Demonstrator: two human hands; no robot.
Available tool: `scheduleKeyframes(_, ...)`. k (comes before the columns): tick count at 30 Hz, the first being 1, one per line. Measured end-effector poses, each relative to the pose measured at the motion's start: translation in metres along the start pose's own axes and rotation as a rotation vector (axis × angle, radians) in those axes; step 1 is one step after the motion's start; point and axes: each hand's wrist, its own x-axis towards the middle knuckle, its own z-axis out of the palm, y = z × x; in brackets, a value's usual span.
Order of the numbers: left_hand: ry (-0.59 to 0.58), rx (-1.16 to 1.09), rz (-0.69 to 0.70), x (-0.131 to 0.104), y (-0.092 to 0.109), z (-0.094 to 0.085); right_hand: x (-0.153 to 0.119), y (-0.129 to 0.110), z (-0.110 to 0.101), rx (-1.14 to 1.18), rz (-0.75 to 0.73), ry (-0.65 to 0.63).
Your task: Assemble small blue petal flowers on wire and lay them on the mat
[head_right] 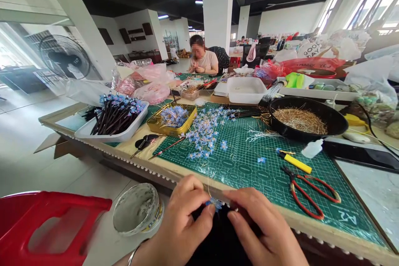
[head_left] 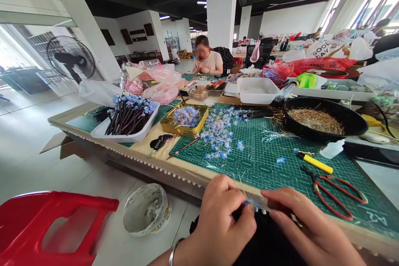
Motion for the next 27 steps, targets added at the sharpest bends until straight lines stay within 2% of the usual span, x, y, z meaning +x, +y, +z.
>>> scheduleKeyframes(2,0.043,0.074,0.127,-0.003,0.002,-0.002,0.002,-0.001,0.014,0.065,0.092,0.017)
scheduleKeyframes(4,0.034,0.099,0.208,-0.006,0.002,-0.003,0.002,-0.004,0.022,0.140,0.201,-0.032)
scheduleKeyframes(7,-0.033,0.057,0.316,-0.006,0.001,-0.004,0.000,-0.010,0.022,0.222,0.295,-0.157)
scheduleKeyframes(9,-0.086,-0.014,0.341,-0.004,0.000,-0.004,-0.001,-0.012,0.018,0.238,0.322,-0.183)
scheduleKeyframes(11,-0.168,-0.143,0.234,-0.001,-0.001,-0.003,-0.003,-0.012,0.014,0.230,0.349,-0.157)
scheduleKeyframes(13,-0.230,-0.273,0.021,0.001,-0.002,-0.001,-0.005,-0.011,0.011,0.205,0.339,-0.127)
scheduleKeyframes(15,-0.279,-0.352,-0.148,0.002,-0.001,0.001,-0.006,-0.011,0.010,0.166,0.264,-0.116)
scheduleKeyframes(16,-0.307,-0.374,-0.188,0.002,0.000,0.003,-0.006,-0.011,0.010,0.147,0.212,-0.116)
scheduleKeyframes(19,-0.378,-0.416,-0.239,0.002,0.002,0.006,-0.004,-0.012,0.010,0.107,0.056,-0.132)
scheduleKeyframes(22,-0.395,-0.445,-0.297,0.000,0.002,0.008,-0.002,-0.013,0.008,0.029,-0.072,-0.151)
scheduleKeyframes(27,-0.424,-0.489,-0.355,-0.001,0.002,0.005,0.001,-0.013,0.004,-0.047,-0.172,-0.216)
